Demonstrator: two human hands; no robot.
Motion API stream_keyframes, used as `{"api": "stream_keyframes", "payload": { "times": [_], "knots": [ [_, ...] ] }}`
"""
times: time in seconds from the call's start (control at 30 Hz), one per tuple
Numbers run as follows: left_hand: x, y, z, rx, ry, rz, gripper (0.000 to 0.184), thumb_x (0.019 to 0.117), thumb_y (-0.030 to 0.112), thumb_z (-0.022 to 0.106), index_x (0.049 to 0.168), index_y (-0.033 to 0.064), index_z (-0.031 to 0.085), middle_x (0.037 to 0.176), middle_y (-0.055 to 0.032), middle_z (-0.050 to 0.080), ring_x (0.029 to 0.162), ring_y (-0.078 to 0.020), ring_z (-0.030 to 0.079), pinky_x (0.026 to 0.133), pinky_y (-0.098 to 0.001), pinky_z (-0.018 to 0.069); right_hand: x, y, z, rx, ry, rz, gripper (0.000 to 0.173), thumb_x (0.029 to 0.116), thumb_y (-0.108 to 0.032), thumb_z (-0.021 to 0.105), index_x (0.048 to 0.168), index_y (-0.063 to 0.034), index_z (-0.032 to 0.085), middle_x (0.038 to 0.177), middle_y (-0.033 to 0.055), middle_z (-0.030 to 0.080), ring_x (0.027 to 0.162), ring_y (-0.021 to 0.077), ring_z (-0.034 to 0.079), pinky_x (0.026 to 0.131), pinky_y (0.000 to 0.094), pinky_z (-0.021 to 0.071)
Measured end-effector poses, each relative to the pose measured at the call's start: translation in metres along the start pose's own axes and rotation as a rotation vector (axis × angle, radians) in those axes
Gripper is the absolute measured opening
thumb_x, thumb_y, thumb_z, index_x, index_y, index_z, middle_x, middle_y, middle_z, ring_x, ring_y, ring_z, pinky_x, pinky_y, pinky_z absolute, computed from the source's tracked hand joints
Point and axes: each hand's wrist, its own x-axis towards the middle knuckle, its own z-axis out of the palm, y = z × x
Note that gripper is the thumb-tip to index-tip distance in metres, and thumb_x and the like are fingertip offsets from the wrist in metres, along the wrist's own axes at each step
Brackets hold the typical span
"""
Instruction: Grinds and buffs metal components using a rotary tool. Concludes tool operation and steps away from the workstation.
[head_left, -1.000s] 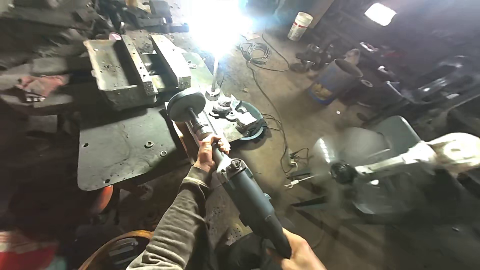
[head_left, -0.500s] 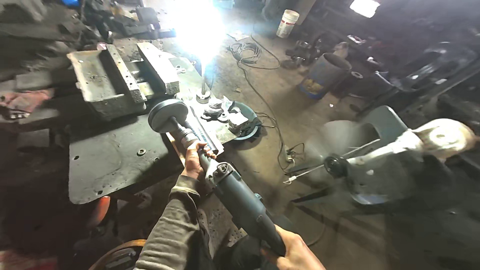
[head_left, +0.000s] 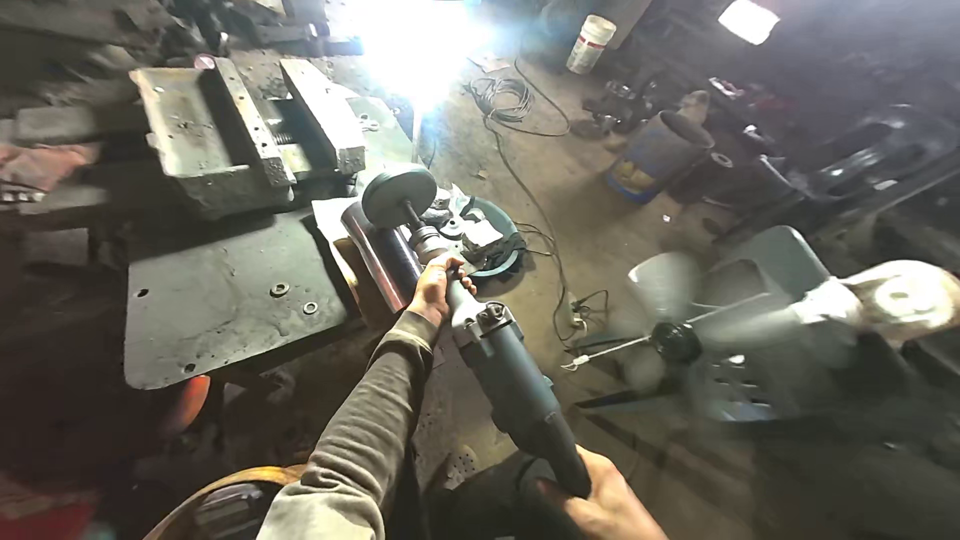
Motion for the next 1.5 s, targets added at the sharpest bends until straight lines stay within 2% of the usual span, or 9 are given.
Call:
{"api": "stream_keyframes", "payload": {
  "times": [0.2, 0.37, 0.43, 0.63, 0.8, 1.0, 1.2, 1.37, 1.5],
  "knots": [
    [0.002, -0.001, -0.004, 0.011, 0.009, -0.004, 0.011, 0.0944, 0.026, 0.058, 0.093, 0.0152, 0.054, 0.063, 0.0001, 0.05, 0.051, -0.0148, 0.054, 0.051, -0.034, 0.0529, -0.001, -0.006, -0.001, 0.03, -0.01, -0.006, 0.034, 0.0817, -0.028, 0.085, 0.106, -0.0078, 0.073, 0.086, 0.0033, 0.074, 0.079, 0.0133, 0.072, 0.079, 0.0403, 0.0612],
    [-0.004, 0.003, -0.019, -0.027, -0.088, 0.027, 0.013, 0.0962, 0.027, 0.055, 0.089, 0.0168, 0.055, 0.064, 0.0009, 0.05, 0.053, -0.0144, 0.054, 0.054, -0.0347, 0.0537, -0.007, -0.011, 0.003, -0.004, -0.033, 0.004, 0.036, 0.0835, -0.03, 0.084, 0.108, -0.0074, 0.071, 0.083, 0.0053, 0.073, 0.072, 0.0168, 0.07, 0.074, 0.0438, 0.061],
    [-0.014, 0.007, -0.025, -0.016, -0.117, 0.049, 0.016, 0.098, 0.029, 0.053, 0.086, 0.0179, 0.055, 0.064, 0.0022, 0.05, 0.053, -0.0132, 0.053, 0.055, -0.0332, 0.0531, -0.008, -0.012, 0.006, -0.025, -0.041, 0.005, 0.037, 0.0834, -0.031, 0.083, 0.109, -0.0073, 0.071, 0.084, 0.0058, 0.073, 0.074, 0.0181, 0.07, 0.074, 0.0456, 0.0603],
    [-0.034, 0.013, -0.05, -0.02, -0.153, 0.104, 0.021, 0.0989, 0.031, 0.051, 0.081, 0.02, 0.055, 0.06, 0.0047, 0.048, 0.051, -0.0108, 0.052, 0.054, -0.0305, 0.0515, -0.011, -0.018, 0.014, -0.093, -0.068, -0.024, 0.042, 0.0833, -0.035, 0.083, 0.114, -0.0087, 0.071, 0.094, 0.0055, 0.076, 0.088, 0.0176, 0.073, 0.085, 0.0471, 0.0599],
    [-0.045, 0.021, -0.06, -0.089, -0.046, 0.143, 0.024, 0.0984, 0.024, 0.047, 0.075, 0.0179, 0.051, 0.057, 0.0034, 0.045, 0.047, -0.0121, 0.049, 0.051, -0.031, 0.0509, -0.012, -0.028, 0.02, -0.162, -0.107, 0.0, 0.049, 0.0849, -0.038, 0.08, 0.125, -0.0106, 0.07, 0.1, 0.0068, 0.077, 0.096, 0.0214, 0.074, 0.09, 0.0514, 0.0588],
    [-0.047, 0.021, -0.076, -0.209, -0.07, 0.167, 0.029, 0.0998, 0.021, 0.043, 0.073, 0.0137, 0.051, 0.055, 0.0011, 0.046, 0.047, -0.0138, 0.053, 0.052, -0.0317, 0.0533, -0.006, -0.031, 0.023, -0.231, -0.137, 0.0, 0.047, 0.0846, -0.041, 0.078, 0.123, -0.0144, 0.069, 0.097, 0.0061, 0.076, 0.091, 0.0224, 0.074, 0.085, 0.0535, 0.0587],
    [-0.046, 0.023, -0.062, -0.146, -0.005, 0.156, 0.024, 0.0986, 0.02, 0.045, 0.075, 0.0147, 0.051, 0.055, 0.0012, 0.046, 0.047, -0.0137, 0.051, 0.052, -0.0319, 0.0525, -0.007, -0.028, 0.018, -0.211, -0.111, -0.022, 0.048, 0.0852, -0.042, 0.079, 0.122, -0.0127, 0.07, 0.098, 0.0061, 0.076, 0.092, 0.0217, 0.074, 0.086, 0.0521, 0.0588],
    [-0.035, 0.019, -0.051, -0.055, -0.084, 0.131, 0.021, 0.0983, 0.028, 0.049, 0.079, 0.019, 0.053, 0.06, 0.0042, 0.047, 0.05, -0.0112, 0.051, 0.054, -0.0308, 0.0516, -0.005, -0.021, 0.013, -0.141, -0.078, -0.023, 0.046, 0.0833, -0.038, 0.082, 0.12, -0.0122, 0.071, 0.098, 0.004, 0.076, 0.093, 0.0178, 0.073, 0.088, 0.0483, 0.0595],
    [-0.03, 0.019, -0.03, -0.002, -0.059, 0.094, 0.02, 0.0994, 0.029, 0.05, 0.083, 0.0195, 0.053, 0.061, 0.0043, 0.047, 0.051, -0.0109, 0.051, 0.053, -0.0304, 0.0508, 0.001, -0.015, 0.009, -0.097, -0.058, -0.016, 0.045, 0.0817, -0.036, 0.084, 0.116, -0.0096, 0.071, 0.095, 0.0055, 0.075, 0.089, 0.018, 0.072, 0.086, 0.0477, 0.0596]
  ]
}}
